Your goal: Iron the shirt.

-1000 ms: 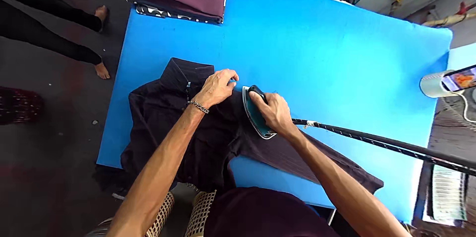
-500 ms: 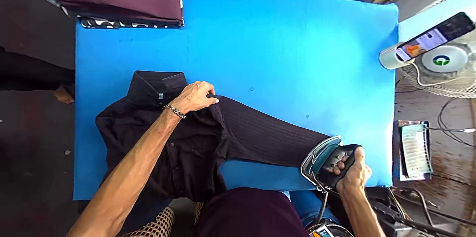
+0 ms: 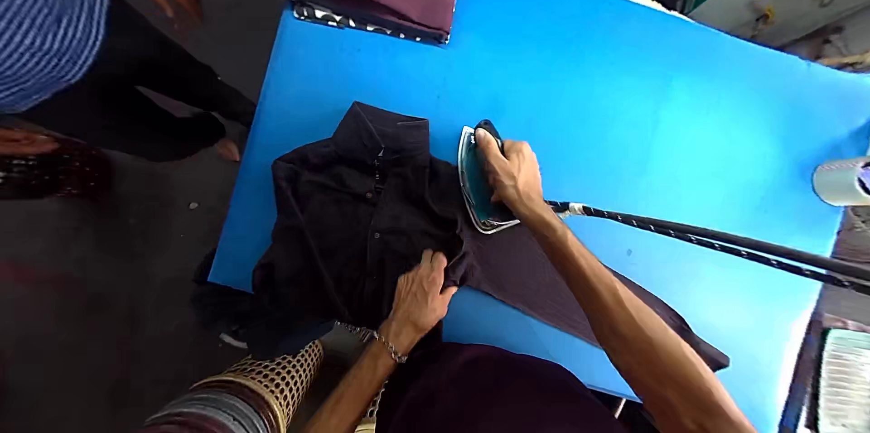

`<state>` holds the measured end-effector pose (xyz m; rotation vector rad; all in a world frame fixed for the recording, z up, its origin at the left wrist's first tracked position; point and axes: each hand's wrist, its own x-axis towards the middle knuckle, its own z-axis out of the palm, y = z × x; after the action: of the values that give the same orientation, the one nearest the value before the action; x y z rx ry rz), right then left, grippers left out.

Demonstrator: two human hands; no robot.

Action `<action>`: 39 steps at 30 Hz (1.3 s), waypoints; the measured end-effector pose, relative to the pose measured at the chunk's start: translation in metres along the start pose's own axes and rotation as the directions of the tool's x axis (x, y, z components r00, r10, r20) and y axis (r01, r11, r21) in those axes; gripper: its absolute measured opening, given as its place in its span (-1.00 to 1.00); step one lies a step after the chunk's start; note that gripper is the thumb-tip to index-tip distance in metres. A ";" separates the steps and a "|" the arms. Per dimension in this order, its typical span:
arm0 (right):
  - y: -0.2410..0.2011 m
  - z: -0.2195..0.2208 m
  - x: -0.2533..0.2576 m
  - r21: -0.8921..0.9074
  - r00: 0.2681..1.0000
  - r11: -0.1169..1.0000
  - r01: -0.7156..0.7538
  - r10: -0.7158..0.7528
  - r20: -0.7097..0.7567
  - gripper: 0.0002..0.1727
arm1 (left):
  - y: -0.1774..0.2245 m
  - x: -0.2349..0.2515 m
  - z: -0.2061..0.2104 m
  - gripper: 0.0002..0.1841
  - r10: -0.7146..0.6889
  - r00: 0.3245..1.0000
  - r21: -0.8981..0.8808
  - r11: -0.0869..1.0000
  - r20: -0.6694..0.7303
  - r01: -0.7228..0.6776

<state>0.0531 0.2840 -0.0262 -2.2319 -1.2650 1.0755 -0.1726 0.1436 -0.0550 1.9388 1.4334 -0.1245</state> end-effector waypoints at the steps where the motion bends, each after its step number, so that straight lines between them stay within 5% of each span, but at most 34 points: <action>1: 0.006 0.001 -0.016 0.007 1.000 1.000 -0.004 0.004 0.007 -0.15 | -0.016 -0.016 0.015 -0.61 -0.063 0.998 -0.012 0.998 0.027 0.064; 4: 0.056 0.020 -0.121 -0.029 0.999 0.999 0.018 -0.017 0.031 -0.23 | -0.054 -0.048 0.044 -0.66 -0.195 0.980 -0.206 0.961 -0.031 0.185; 8: 0.101 0.048 -0.213 -0.070 0.999 0.998 0.002 0.000 0.033 -0.29 | -0.064 -0.068 0.059 -0.72 -0.199 0.968 -0.373 0.919 -0.151 0.131; 11: 0.078 0.041 -0.175 -0.059 0.999 0.997 -0.042 0.043 0.017 -0.22 | -0.065 -0.063 0.059 -0.73 -0.169 0.970 -0.335 0.937 -0.173 0.103; 16: 0.004 0.015 -0.033 0.032 0.997 0.998 -0.054 0.056 -0.054 -0.15 | -0.054 -0.056 0.041 -0.57 -0.252 0.964 -0.318 0.923 -0.079 0.215; 18: -0.011 0.009 -0.008 0.044 0.995 0.997 -0.061 0.064 -0.080 -0.16 | -0.032 -0.056 0.031 -0.43 -0.296 0.934 -0.306 0.925 -0.200 0.227; 21: -0.001 0.003 -0.033 -0.003 0.997 1.000 -0.011 0.011 -0.071 -0.18 | 0.006 -0.040 0.019 -0.53 -0.220 0.867 -0.293 0.952 -0.448 0.091; 24: 0.058 -0.015 -0.095 -0.099 0.999 0.995 0.017 -0.020 -0.029 -0.15 | 0.043 0.003 0.016 -0.52 0.002 0.878 -0.254 0.957 -0.478 -0.141; 27: 0.148 -0.063 -0.168 -0.046 0.991 0.993 -0.106 0.102 -0.085 -0.16 | 0.070 0.066 0.046 -0.40 0.261 0.876 -0.022 0.955 -0.406 -0.295; 31: 0.300 -0.139 -0.257 0.259 0.869 0.917 -0.303 0.377 -0.319 -0.20 | 0.077 0.103 0.085 -0.17 0.325 0.872 0.327 0.922 -0.367 -0.206; 35: 0.405 -0.186 -0.324 0.613 0.663 0.736 -0.289 0.615 -0.426 -0.29 | 0.089 0.108 0.088 -0.15 0.240 0.867 0.306 0.946 -0.437 -0.108; 37: 0.426 -0.193 -0.349 0.660 0.716 0.716 -0.229 0.583 -0.384 -0.32 | 0.092 0.119 0.079 -0.12 0.198 0.871 0.289 0.955 -0.449 -0.068; 39: 0.438 -0.189 -0.373 0.473 0.888 0.853 -0.220 0.376 -0.266 -0.35 | 0.085 0.129 0.071 -0.13 0.160 0.878 0.278 0.960 -0.452 -0.032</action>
<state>0.3307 -0.2539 -0.0123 -2.1761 -0.4727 0.8932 -0.0268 0.1933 -0.1268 2.3713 1.6895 0.2344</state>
